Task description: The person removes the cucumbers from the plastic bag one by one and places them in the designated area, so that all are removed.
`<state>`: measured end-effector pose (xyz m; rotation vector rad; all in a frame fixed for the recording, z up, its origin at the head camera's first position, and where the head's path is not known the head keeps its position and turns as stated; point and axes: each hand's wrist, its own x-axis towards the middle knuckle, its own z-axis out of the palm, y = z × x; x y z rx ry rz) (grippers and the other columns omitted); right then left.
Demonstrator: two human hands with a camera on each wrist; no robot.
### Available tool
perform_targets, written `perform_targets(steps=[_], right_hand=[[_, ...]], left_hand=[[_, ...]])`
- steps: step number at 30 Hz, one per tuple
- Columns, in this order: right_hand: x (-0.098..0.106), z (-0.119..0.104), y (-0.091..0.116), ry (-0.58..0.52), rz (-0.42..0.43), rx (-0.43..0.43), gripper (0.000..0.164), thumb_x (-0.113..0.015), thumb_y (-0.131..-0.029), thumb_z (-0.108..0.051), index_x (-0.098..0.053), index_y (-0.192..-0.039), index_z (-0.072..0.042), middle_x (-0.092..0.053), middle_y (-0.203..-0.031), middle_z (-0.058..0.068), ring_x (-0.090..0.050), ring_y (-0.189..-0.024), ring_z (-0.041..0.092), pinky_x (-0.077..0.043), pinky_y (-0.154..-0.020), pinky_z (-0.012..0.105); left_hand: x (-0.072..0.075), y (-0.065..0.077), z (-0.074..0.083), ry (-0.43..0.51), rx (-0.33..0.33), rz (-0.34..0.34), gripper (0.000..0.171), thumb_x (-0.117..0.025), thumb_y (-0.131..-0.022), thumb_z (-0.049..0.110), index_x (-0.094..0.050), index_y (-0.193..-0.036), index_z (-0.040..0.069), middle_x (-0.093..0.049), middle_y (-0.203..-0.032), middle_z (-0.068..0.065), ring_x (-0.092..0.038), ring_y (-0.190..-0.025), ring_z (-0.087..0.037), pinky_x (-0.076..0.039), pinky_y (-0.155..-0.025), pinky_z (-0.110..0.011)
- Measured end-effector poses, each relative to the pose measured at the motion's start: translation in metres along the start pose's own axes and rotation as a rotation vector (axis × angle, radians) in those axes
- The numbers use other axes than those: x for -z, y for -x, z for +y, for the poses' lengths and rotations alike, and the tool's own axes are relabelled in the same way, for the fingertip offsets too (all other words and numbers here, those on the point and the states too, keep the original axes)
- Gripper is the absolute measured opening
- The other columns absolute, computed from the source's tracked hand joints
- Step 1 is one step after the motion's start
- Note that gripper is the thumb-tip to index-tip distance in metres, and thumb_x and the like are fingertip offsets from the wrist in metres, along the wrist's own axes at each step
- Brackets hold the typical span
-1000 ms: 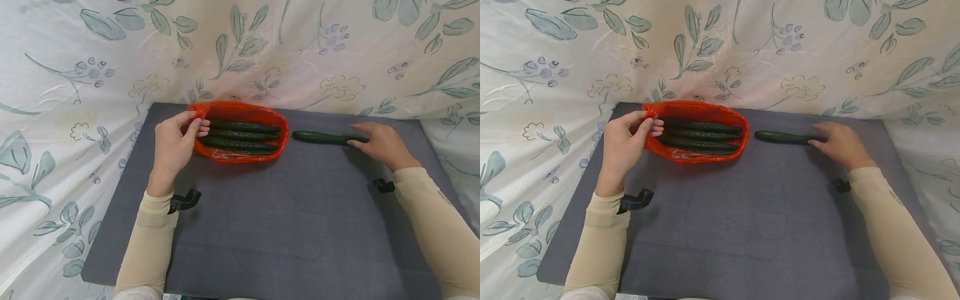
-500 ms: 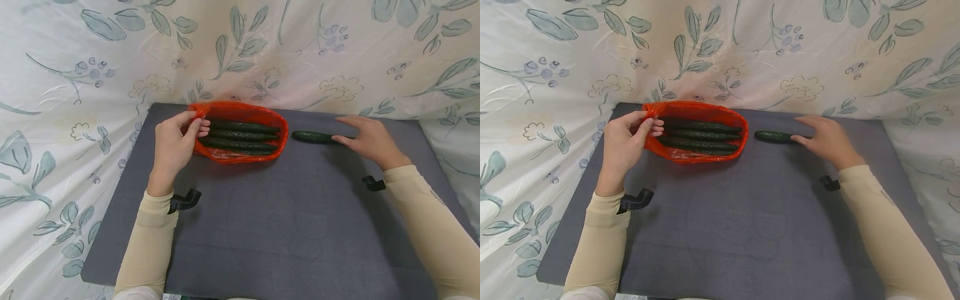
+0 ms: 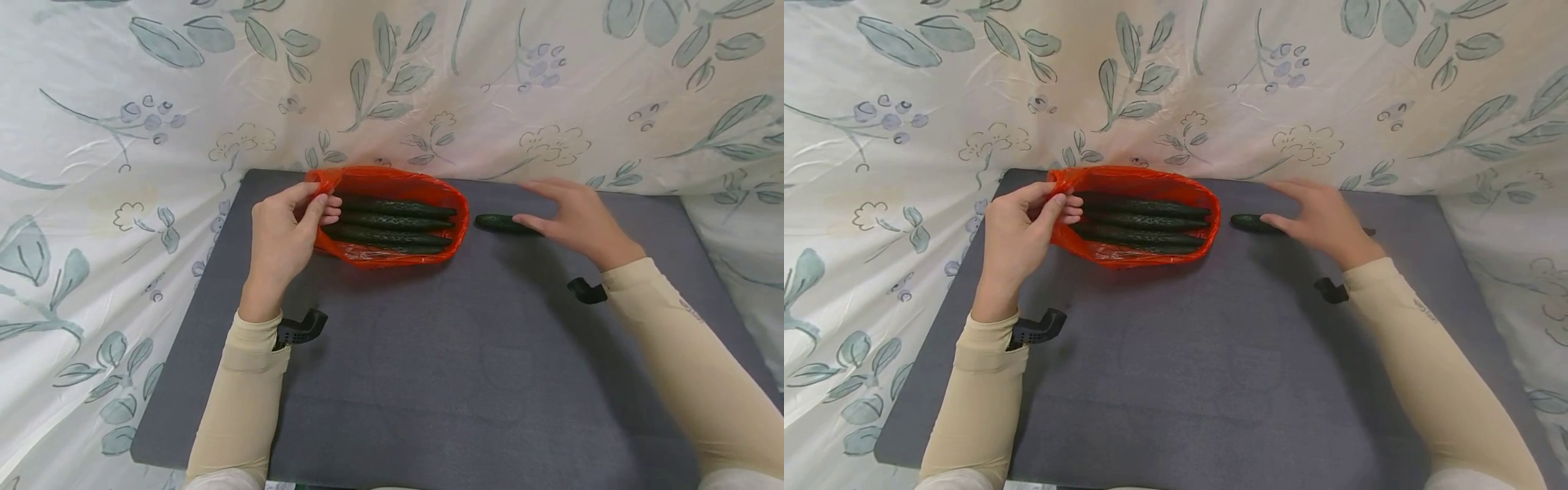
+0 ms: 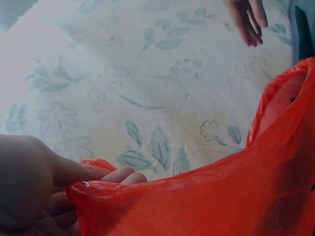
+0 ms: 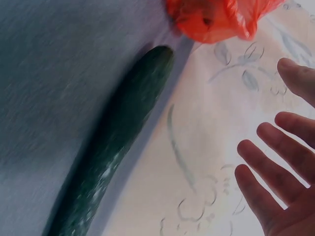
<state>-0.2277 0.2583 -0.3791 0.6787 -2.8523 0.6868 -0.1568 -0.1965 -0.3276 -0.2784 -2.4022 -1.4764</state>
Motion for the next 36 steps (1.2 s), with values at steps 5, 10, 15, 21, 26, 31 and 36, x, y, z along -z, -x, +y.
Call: perform_targets(steps=[5, 10, 15, 21, 26, 31, 36], right_hand=[[-0.005, -0.011, -0.009, 0.004, 0.006, 0.064, 0.065, -0.089, -0.094, -0.032, -0.066, -0.153, -0.017, -0.066, -0.146, 0.014, -0.061, -0.132, 0.038, -0.050, -0.107, 0.066], [-0.007, -0.020, -0.017, 0.001, 0.022, 0.115, 0.065, -0.091, -0.092, -0.028, -0.067, -0.150, -0.015, -0.068, -0.144, 0.014, -0.063, -0.130, 0.037, -0.052, -0.106, 0.064], [-0.009, -0.029, -0.025, -0.011, 0.023, 0.148, 0.063, -0.091, -0.092, -0.027, -0.069, -0.148, -0.011, -0.069, -0.141, 0.015, -0.065, -0.127, 0.036, -0.053, -0.106, 0.063], [-0.017, -0.036, -0.034, -0.024, 0.010, 0.178, 0.061, -0.090, -0.093, -0.029, -0.069, -0.148, -0.011, -0.069, -0.143, 0.013, -0.065, -0.130, 0.035, -0.052, -0.108, 0.061], [-0.022, -0.042, -0.041, -0.031, -0.007, 0.200, 0.062, -0.091, -0.093, -0.026, -0.068, -0.149, -0.010, -0.069, -0.143, 0.013, -0.066, -0.129, 0.034, -0.054, -0.108, 0.061], [-0.026, -0.049, -0.045, -0.035, -0.027, 0.202, 0.062, -0.091, -0.093, -0.026, -0.068, -0.148, -0.009, -0.069, -0.143, 0.014, -0.066, -0.128, 0.035, -0.054, -0.107, 0.061], [-0.030, -0.057, -0.050, -0.050, -0.034, 0.226, 0.062, -0.091, -0.093, -0.026, -0.068, -0.147, -0.008, -0.069, -0.143, 0.014, -0.066, -0.128, 0.034, -0.055, -0.107, 0.060]], left_hand=[[0.001, 0.000, 0.000, -0.009, 0.003, -0.001, 0.026, -0.070, -0.107, 0.009, -0.076, -0.130, -0.003, -0.080, -0.105, -0.013, -0.081, -0.088, -0.020, -0.063, -0.083, -0.023], [0.001, 0.000, 0.000, -0.013, 0.003, -0.002, 0.026, -0.071, -0.107, 0.008, -0.076, -0.130, -0.003, -0.080, -0.105, -0.013, -0.081, -0.088, -0.020, -0.063, -0.083, -0.023], [0.000, 0.000, 0.000, -0.010, -0.004, -0.003, 0.026, -0.071, -0.107, 0.008, -0.075, -0.130, -0.004, -0.080, -0.105, -0.013, -0.081, -0.088, -0.020, -0.064, -0.082, -0.023], [0.000, 0.000, 0.000, -0.014, -0.002, -0.002, 0.027, -0.071, -0.106, 0.008, -0.075, -0.130, -0.004, -0.080, -0.105, -0.013, -0.081, -0.088, -0.020, -0.064, -0.082, -0.023], [0.000, 0.000, 0.001, -0.020, -0.002, -0.006, 0.027, -0.071, -0.106, 0.008, -0.075, -0.130, -0.004, -0.080, -0.105, -0.013, -0.081, -0.088, -0.020, -0.064, -0.082, -0.023], [0.000, 0.000, 0.001, -0.024, -0.003, -0.002, 0.027, -0.071, -0.106, 0.008, -0.075, -0.130, -0.003, -0.080, -0.105, -0.012, -0.081, -0.088, -0.019, -0.063, -0.082, -0.023], [0.001, 0.000, 0.000, -0.020, -0.008, -0.002, 0.026, -0.071, -0.106, 0.008, -0.076, -0.129, -0.003, -0.080, -0.105, -0.013, -0.081, -0.087, -0.019, -0.064, -0.082, -0.023]])
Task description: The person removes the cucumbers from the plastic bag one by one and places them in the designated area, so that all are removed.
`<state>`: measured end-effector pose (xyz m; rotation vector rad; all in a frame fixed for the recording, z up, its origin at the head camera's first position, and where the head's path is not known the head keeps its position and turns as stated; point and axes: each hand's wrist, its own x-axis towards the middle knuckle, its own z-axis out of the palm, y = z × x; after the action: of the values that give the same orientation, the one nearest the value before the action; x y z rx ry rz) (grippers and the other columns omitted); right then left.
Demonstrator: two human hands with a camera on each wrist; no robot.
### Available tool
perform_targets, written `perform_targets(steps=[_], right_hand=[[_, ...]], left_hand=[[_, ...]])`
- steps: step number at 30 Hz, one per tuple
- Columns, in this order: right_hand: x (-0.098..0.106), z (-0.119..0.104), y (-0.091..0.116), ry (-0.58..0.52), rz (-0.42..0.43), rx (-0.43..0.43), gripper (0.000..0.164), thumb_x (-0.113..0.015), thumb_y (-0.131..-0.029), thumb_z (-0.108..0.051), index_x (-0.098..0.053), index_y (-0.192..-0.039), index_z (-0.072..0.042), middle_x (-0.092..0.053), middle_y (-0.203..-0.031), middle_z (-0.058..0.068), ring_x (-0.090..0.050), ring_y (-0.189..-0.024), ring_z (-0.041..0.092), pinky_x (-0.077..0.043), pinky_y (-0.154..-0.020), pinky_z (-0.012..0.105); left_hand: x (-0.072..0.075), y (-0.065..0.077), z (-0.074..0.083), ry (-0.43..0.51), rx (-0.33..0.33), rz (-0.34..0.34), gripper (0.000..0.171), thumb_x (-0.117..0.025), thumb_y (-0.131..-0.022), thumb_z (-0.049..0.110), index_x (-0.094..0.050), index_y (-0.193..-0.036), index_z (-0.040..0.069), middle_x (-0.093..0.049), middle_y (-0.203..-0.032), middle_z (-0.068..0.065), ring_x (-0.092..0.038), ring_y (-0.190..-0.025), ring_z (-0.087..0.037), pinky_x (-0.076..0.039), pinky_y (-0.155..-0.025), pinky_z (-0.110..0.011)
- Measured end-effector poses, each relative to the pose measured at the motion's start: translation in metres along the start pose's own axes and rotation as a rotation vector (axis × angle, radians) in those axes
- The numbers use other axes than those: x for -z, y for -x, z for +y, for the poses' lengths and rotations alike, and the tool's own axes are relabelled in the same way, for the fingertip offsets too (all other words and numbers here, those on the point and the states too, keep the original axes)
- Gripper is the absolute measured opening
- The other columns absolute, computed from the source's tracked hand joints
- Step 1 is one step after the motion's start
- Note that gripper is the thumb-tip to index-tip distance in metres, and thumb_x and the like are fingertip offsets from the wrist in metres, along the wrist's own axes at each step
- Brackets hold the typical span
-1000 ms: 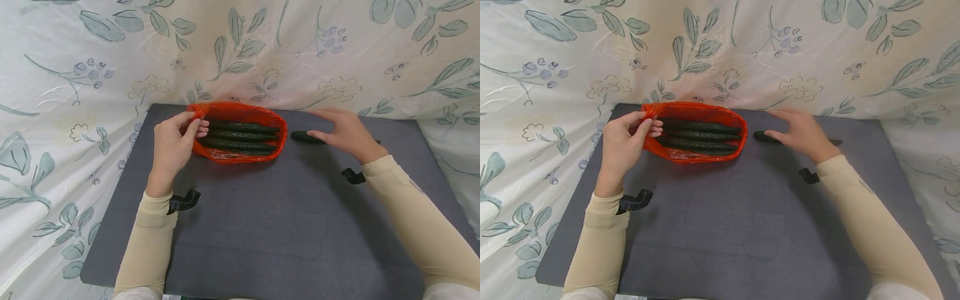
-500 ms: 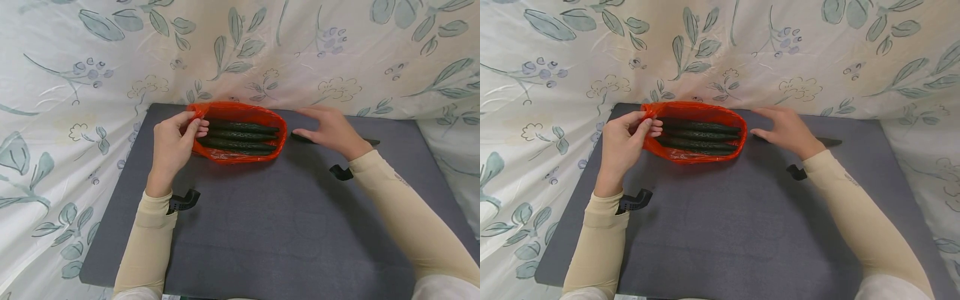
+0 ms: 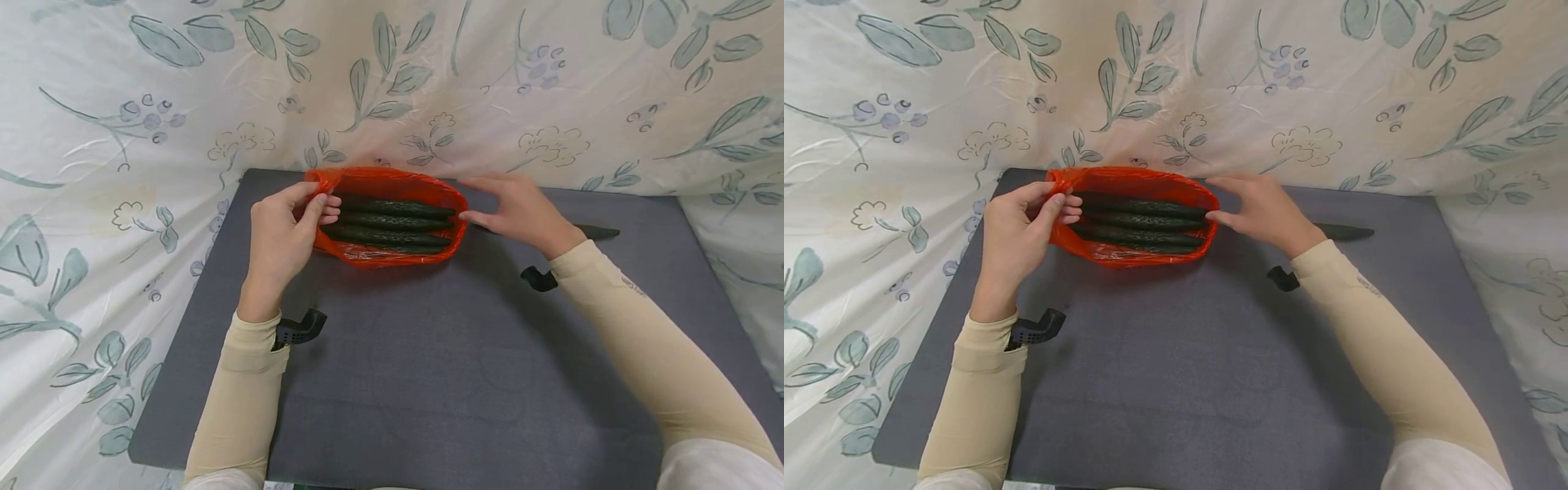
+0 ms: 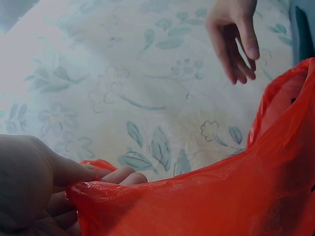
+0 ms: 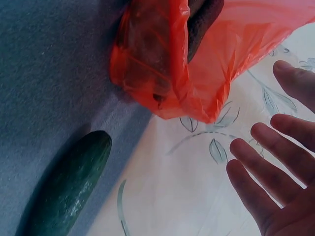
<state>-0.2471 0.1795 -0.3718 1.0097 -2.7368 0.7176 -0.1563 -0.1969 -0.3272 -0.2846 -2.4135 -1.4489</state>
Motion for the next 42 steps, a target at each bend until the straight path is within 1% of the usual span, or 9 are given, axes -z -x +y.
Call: perform_targets(steps=[6, 14, 19, 23, 28, 37, 42], right_hand=[[-0.005, -0.005, -0.008, -0.008, -0.013, 0.025, 0.061, -0.088, -0.095, -0.028, -0.067, -0.149, -0.008, -0.068, -0.144, 0.012, -0.066, -0.130, 0.033, -0.055, -0.108, 0.059], [-0.011, -0.008, -0.018, -0.042, -0.033, 0.040, 0.060, -0.087, -0.096, -0.029, -0.067, -0.150, -0.013, -0.067, -0.147, 0.006, -0.064, -0.132, 0.029, -0.053, -0.111, 0.057], [-0.015, -0.008, -0.022, -0.037, -0.038, 0.047, 0.060, -0.087, -0.096, -0.030, -0.067, -0.151, -0.014, -0.067, -0.147, 0.007, -0.064, -0.131, 0.029, -0.053, -0.110, 0.056], [-0.018, -0.013, -0.025, -0.037, -0.045, 0.053, 0.062, -0.087, -0.096, -0.030, -0.066, -0.151, -0.011, -0.066, -0.148, 0.010, -0.063, -0.133, 0.031, -0.053, -0.110, 0.055], [-0.024, -0.020, -0.032, -0.050, -0.086, 0.035, 0.063, -0.088, -0.096, -0.027, -0.065, -0.150, -0.006, -0.065, -0.149, 0.013, -0.060, -0.136, 0.034, -0.050, -0.114, 0.056], [-0.037, -0.020, -0.044, -0.056, -0.121, 0.040, 0.061, -0.087, -0.096, -0.026, -0.066, -0.148, -0.004, -0.067, -0.147, 0.014, -0.060, -0.137, 0.034, -0.048, -0.117, 0.055], [-0.045, -0.021, -0.048, -0.039, -0.136, 0.031, 0.060, -0.087, -0.096, -0.026, -0.067, -0.148, -0.004, -0.067, -0.145, 0.013, -0.060, -0.136, 0.033, -0.045, -0.119, 0.053]], left_hand=[[0.000, 0.000, 0.000, -0.007, -0.002, -0.002, 0.026, -0.071, -0.106, 0.008, -0.076, -0.129, -0.004, -0.080, -0.105, -0.012, -0.081, -0.087, -0.019, -0.064, -0.082, -0.023], [0.001, 0.000, 0.000, -0.006, -0.008, -0.001, 0.026, -0.071, -0.106, 0.008, -0.076, -0.129, -0.004, -0.080, -0.105, -0.013, -0.081, -0.088, -0.020, -0.063, -0.082, -0.023], [0.000, 0.000, 0.000, -0.006, -0.006, -0.002, 0.027, -0.072, -0.106, 0.008, -0.076, -0.130, -0.004, -0.080, -0.105, -0.012, -0.081, -0.088, -0.020, -0.063, -0.082, -0.023], [0.001, 0.000, 0.000, -0.010, -0.008, 0.001, 0.027, -0.072, -0.106, 0.008, -0.076, -0.130, -0.004, -0.080, -0.105, -0.012, -0.081, -0.087, -0.020, -0.063, -0.082, -0.023], [0.001, 0.000, -0.001, -0.019, -0.008, 0.002, 0.027, -0.071, -0.106, 0.008, -0.076, -0.130, -0.004, -0.081, -0.105, -0.012, -0.081, -0.087, -0.020, -0.063, -0.082, -0.022], [0.001, 0.000, -0.001, -0.025, -0.022, 0.004, 0.024, -0.071, -0.106, 0.008, -0.077, -0.127, -0.003, -0.081, -0.103, -0.012, -0.081, -0.085, -0.019, -0.064, -0.080, -0.022], [0.001, -0.001, 0.000, -0.025, -0.027, 0.005, 0.022, -0.071, -0.106, 0.008, -0.078, -0.125, -0.003, -0.081, -0.102, -0.011, -0.081, -0.084, -0.018, -0.064, -0.079, -0.021]])
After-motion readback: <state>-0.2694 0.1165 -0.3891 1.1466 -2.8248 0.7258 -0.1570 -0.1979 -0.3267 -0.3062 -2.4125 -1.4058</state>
